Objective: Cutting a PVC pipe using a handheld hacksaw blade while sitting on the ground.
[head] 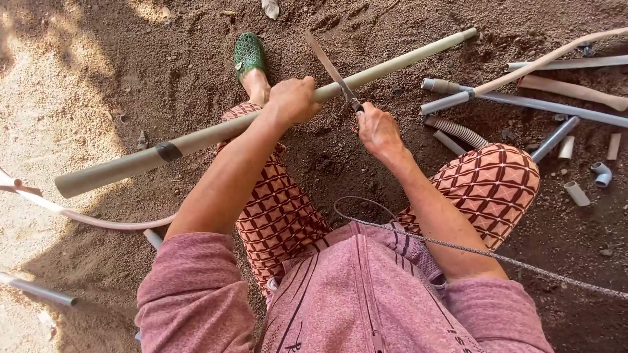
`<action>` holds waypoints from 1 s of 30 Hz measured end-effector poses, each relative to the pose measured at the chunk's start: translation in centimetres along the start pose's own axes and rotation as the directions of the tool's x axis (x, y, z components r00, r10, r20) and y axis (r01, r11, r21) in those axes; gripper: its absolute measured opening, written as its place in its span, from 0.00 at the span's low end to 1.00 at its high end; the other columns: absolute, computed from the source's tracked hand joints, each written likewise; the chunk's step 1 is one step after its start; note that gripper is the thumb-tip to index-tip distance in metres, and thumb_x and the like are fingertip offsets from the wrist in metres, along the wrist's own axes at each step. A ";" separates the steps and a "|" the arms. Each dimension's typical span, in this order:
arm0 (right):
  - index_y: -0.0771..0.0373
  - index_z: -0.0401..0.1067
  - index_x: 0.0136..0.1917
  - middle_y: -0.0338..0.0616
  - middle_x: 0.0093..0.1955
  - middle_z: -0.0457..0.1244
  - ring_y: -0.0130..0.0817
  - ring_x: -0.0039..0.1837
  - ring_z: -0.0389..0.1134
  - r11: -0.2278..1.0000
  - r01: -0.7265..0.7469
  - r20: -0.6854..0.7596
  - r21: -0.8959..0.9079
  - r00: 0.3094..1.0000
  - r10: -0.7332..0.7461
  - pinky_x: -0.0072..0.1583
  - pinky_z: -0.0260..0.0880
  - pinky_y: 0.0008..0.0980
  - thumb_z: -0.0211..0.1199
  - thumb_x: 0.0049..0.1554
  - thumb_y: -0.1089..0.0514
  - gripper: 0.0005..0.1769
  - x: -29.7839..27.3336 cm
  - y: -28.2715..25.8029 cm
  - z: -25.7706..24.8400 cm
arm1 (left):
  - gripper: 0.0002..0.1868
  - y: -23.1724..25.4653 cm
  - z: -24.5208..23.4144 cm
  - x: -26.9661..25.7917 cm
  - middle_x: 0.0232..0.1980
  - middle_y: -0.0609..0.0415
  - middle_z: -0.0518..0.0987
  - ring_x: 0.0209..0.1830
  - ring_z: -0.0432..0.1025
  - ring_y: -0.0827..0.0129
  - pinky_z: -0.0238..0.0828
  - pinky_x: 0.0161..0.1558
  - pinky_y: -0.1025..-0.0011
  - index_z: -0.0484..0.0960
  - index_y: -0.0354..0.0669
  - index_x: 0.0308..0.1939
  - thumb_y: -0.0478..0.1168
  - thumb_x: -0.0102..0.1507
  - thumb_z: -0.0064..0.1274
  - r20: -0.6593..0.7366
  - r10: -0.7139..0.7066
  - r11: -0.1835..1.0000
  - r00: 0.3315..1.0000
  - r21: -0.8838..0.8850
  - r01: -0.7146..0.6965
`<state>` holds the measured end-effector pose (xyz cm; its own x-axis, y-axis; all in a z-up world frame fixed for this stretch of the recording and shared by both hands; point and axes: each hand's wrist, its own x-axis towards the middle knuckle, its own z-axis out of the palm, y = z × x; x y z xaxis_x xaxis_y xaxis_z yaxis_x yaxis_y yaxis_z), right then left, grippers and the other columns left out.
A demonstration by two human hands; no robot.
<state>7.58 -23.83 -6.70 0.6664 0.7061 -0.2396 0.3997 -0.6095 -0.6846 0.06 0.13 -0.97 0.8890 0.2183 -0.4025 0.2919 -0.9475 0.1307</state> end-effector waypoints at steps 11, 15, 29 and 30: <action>0.72 0.68 0.62 0.56 0.38 0.67 0.41 0.35 0.68 0.999 -0.031 0.082 -0.021 0.996 0.032 0.37 0.71 0.37 0.42 0.75 0.62 0.15 -1.4 -0.7 -0.3 | 0.29 0.1 0.5 0.2 0.40 0.43 0.85 0.43 0.84 0.55 0.84 0.48 0.56 0.84 0.35 0.52 0.61 0.75 0.48 0.120 0.009 0.997 0.993 0.072 -0.017; 0.71 0.67 0.63 0.53 0.38 0.65 0.38 0.35 0.66 0.993 -0.039 0.063 0.108 0.997 0.032 0.38 0.70 0.35 0.40 0.75 0.61 0.16 0.8 -1.2 0.2 | 0.30 0.8 0.1 0.1 0.40 0.44 0.86 0.43 0.84 0.57 0.84 0.47 0.57 0.84 0.35 0.51 0.62 0.74 0.49 0.113 -0.018 0.995 0.993 0.099 0.007; 0.71 0.70 0.60 0.52 0.37 0.66 0.37 0.32 0.67 0.993 -0.044 0.043 0.110 0.998 0.040 0.35 0.69 0.33 0.40 0.75 0.63 0.17 1.3 -0.2 1.0 | 0.26 1.6 0.2 0.2 0.36 0.51 0.83 0.37 0.82 0.63 0.84 0.42 0.63 0.84 0.41 0.49 0.61 0.75 0.48 0.134 -0.008 0.992 0.991 0.125 -0.009; 0.72 0.71 0.59 0.53 0.37 0.67 0.36 0.32 0.67 0.995 -0.036 0.029 0.096 0.999 0.033 0.35 0.70 0.33 0.40 0.75 0.63 0.17 1.3 -1.1 0.6 | 0.26 1.4 -0.1 0.3 0.36 0.51 0.84 0.38 0.82 0.63 0.83 0.41 0.64 0.84 0.40 0.49 0.61 0.75 0.48 0.134 -0.015 0.990 0.991 0.140 -0.004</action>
<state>7.59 -22.06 -6.73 0.6608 0.6955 -0.2821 0.3131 -0.5970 -0.7386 0.73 -1.15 -0.83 0.8289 0.1996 -0.5226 0.2363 -0.9717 0.0038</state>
